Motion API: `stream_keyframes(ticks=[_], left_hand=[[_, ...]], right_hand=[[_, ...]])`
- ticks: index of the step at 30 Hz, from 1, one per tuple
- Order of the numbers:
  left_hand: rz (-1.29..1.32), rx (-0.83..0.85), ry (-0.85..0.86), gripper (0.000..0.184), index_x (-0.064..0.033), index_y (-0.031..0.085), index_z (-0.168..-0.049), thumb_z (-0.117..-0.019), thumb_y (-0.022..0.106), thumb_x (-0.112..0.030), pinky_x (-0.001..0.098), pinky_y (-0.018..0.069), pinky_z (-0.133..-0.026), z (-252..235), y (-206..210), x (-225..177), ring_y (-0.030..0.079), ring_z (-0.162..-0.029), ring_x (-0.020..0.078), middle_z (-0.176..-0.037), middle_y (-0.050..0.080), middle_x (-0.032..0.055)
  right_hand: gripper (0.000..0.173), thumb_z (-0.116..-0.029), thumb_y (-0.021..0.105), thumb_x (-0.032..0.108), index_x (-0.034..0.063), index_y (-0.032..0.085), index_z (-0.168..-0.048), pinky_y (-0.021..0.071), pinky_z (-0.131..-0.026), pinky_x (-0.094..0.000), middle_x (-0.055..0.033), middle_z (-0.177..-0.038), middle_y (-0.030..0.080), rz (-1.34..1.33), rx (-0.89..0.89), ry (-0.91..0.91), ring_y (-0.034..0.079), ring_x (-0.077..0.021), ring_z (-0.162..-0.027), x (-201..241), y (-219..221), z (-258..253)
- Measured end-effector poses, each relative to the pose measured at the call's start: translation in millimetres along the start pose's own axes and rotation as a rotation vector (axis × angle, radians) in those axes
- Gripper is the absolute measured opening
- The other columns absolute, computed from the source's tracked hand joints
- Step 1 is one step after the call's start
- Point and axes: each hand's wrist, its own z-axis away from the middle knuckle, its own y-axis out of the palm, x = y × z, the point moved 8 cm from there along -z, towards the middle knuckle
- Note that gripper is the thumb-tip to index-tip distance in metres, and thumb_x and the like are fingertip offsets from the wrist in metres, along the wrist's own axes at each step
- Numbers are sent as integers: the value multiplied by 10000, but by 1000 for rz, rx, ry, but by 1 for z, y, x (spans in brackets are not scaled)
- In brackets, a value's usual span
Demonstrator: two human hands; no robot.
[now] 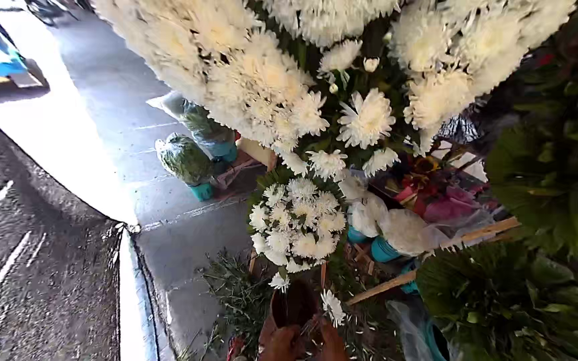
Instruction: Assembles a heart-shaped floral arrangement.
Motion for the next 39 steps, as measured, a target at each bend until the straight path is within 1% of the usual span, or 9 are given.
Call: stream_keyframes(ticks=[4,8,11,15,21,25,27,32,39], left_hand=[[216,-77,148,259,33,690,-1173,-1012,586,-141,481,546,-880,6,-39,-15,676,-919,258,-1037,705,187],[399,-217,201,353,-9,684,-1193,-1021,609,-308,418,572,-723,10,-82,-37,652,-726,189,-885,698,114],[298,-298,205,369,-15,710,-1144,-1039,557,-334,511,552,-853,18,-120,-44,682,-868,260,-942,707,148],[138,-209,235,378,40,690,-1127,-1056,507,-282,577,518,-923,38,-167,-50,685,-976,352,-1006,706,220],[120,-273,291,360,45,694,-1088,-1045,548,-280,569,545,-828,75,-237,-8,689,-860,331,-907,702,198],[50,-351,-12,517,-102,545,-1417,-941,675,-257,633,548,-883,57,-287,65,672,-1055,391,-1267,634,215],[-48,-370,-36,498,-126,528,-1452,-975,628,-229,608,551,-920,51,-303,72,649,-1121,403,-1394,542,235],[16,-330,191,518,-49,488,-1479,-1041,559,-316,552,500,-1041,48,-316,37,609,-1228,356,-1425,546,222],[276,-465,498,373,-66,626,-1323,-1069,498,-308,389,545,-992,53,-354,-9,653,-1116,152,-1234,674,91]], right_hand=[[293,-1101,392,210,27,519,-1293,589,-790,-367,-59,-1036,666,-110,102,-148,673,-157,-868,46,36,-13],[178,-1036,518,80,-2,655,-1115,595,-839,-354,-54,-977,717,155,238,-356,689,-131,-887,86,91,-3],[163,-1039,501,49,-21,640,-1089,607,-858,-390,-79,-962,712,219,250,-352,698,-162,-888,107,133,6],[173,-1038,492,61,-12,649,-1025,596,-754,-342,-51,-893,687,167,80,-414,670,-131,-783,137,172,7],[191,-1088,419,177,61,561,-1143,596,-752,-345,-21,-973,648,-25,-122,-683,659,-130,-809,235,203,-2],[143,-1091,417,177,107,533,-1136,631,-759,-341,-4,-948,678,-145,-128,-938,705,-140,-813,279,232,16],[143,-1093,408,158,97,526,-1146,646,-754,-347,-21,-956,701,-146,-92,-975,729,-160,-818,282,258,22],[156,-1099,398,138,89,536,-1150,654,-740,-333,-50,-973,719,-152,-2,-864,746,-175,-821,245,321,16],[162,-1090,430,107,70,582,-1133,637,-799,-349,-89,-1012,711,-160,124,-654,730,-189,-864,211,383,-1]])
